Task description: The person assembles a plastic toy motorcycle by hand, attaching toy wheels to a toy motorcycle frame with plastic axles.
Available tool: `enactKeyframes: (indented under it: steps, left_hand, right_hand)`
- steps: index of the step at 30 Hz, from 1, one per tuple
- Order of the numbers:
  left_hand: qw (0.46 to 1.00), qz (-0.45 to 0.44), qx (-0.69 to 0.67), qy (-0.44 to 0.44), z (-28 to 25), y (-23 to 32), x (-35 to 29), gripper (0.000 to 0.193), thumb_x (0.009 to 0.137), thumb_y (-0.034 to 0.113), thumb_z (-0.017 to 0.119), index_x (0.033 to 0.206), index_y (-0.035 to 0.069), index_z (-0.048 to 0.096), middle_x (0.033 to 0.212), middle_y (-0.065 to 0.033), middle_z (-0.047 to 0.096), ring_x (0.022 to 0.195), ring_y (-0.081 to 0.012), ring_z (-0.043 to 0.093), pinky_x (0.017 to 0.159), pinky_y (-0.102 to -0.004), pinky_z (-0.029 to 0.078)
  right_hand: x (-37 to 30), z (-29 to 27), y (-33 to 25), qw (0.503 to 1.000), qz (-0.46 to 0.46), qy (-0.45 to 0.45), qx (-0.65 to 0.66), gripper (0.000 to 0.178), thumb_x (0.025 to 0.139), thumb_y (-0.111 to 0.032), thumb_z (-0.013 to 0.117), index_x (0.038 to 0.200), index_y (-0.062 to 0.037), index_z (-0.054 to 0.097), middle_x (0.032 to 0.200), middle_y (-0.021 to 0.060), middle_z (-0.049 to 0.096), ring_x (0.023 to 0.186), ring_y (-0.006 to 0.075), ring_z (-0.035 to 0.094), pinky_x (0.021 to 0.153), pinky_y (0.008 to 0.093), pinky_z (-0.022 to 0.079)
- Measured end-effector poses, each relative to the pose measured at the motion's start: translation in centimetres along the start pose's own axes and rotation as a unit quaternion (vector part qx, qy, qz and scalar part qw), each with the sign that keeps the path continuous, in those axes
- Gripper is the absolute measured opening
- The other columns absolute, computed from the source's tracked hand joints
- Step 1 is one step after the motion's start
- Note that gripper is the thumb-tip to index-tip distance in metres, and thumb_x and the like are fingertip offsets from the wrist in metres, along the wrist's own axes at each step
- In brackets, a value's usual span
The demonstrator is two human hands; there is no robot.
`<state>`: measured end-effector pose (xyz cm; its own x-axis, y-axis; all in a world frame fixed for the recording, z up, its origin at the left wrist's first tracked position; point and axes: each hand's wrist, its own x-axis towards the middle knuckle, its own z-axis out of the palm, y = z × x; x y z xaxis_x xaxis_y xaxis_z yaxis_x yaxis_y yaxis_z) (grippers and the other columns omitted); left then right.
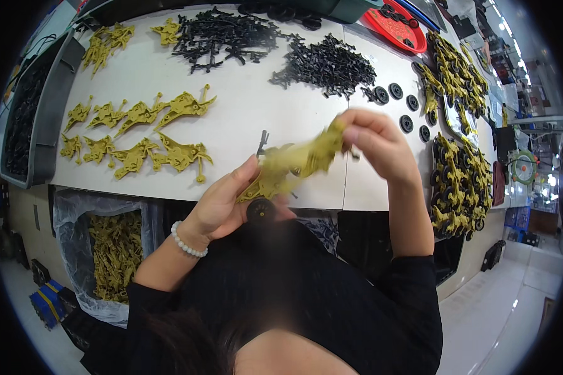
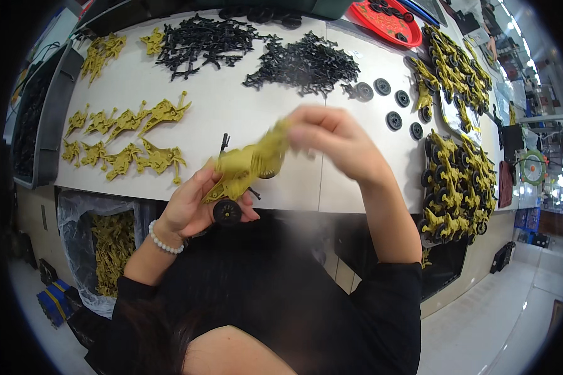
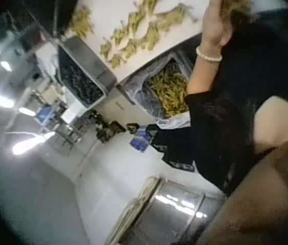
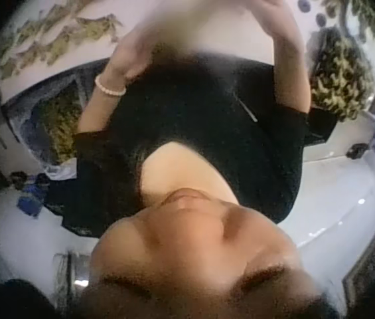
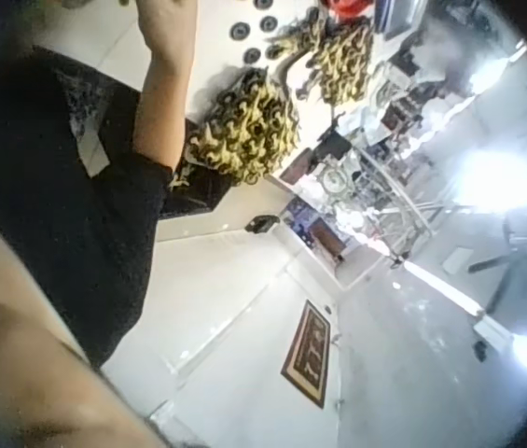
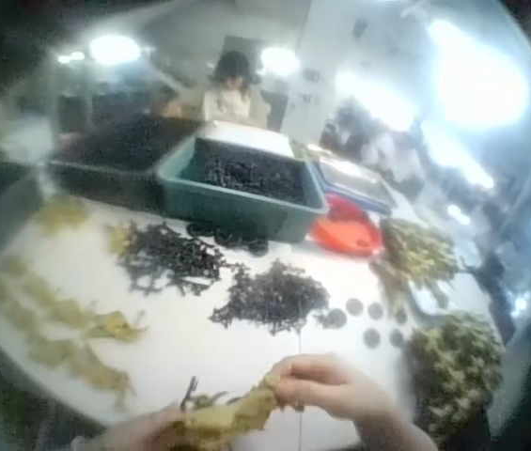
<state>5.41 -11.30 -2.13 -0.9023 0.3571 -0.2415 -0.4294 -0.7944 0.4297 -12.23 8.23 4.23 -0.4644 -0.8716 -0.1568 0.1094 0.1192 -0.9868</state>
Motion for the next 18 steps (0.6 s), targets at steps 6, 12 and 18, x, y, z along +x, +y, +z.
enactKeyframes:
  steps: [6,12,18]
  left_hand:
    - [0.999,-0.024,0.028,-0.007,1.5,-0.3,2.3,0.055,0.099,0.045,0.029,0.127,0.0,0.044,0.112,-0.0117,0.059,0.1,-0.0223,0.061,0.085,-0.0395,0.053]
    - [0.997,-0.02,0.076,0.002,1.4,-1.1,2.6,0.058,0.098,0.05,0.031,0.125,0.001,0.046,0.107,-0.0109,0.059,0.093,-0.0209,0.062,0.081,-0.0378,0.054]
    - [0.996,-0.012,0.093,0.011,1.2,-1.3,2.5,0.055,0.097,0.047,0.035,0.121,-0.001,0.047,0.102,-0.0124,0.06,0.086,-0.0227,0.063,0.08,-0.036,0.053]
  right_hand:
    - [-1.9,3.4,-0.7,0.968,0.047,-0.04,-0.243,0.02,0.091,-0.017,0.056,0.095,0.0031,0.06,0.076,0.0048,0.059,0.069,0.0104,0.05,0.063,0.025,0.041]
    - [-2.2,4.0,-0.6,0.97,0.042,0.006,-0.238,0.021,0.092,-0.018,0.057,0.095,0.0022,0.061,0.077,0.006,0.059,0.069,0.0116,0.05,0.063,0.0253,0.041]
    - [-2.1,4.4,0.1,0.971,0.022,0.023,-0.235,0.019,0.089,-0.015,0.06,0.096,0.0024,0.061,0.078,0.0073,0.059,0.068,0.0142,0.053,0.063,0.0274,0.043]
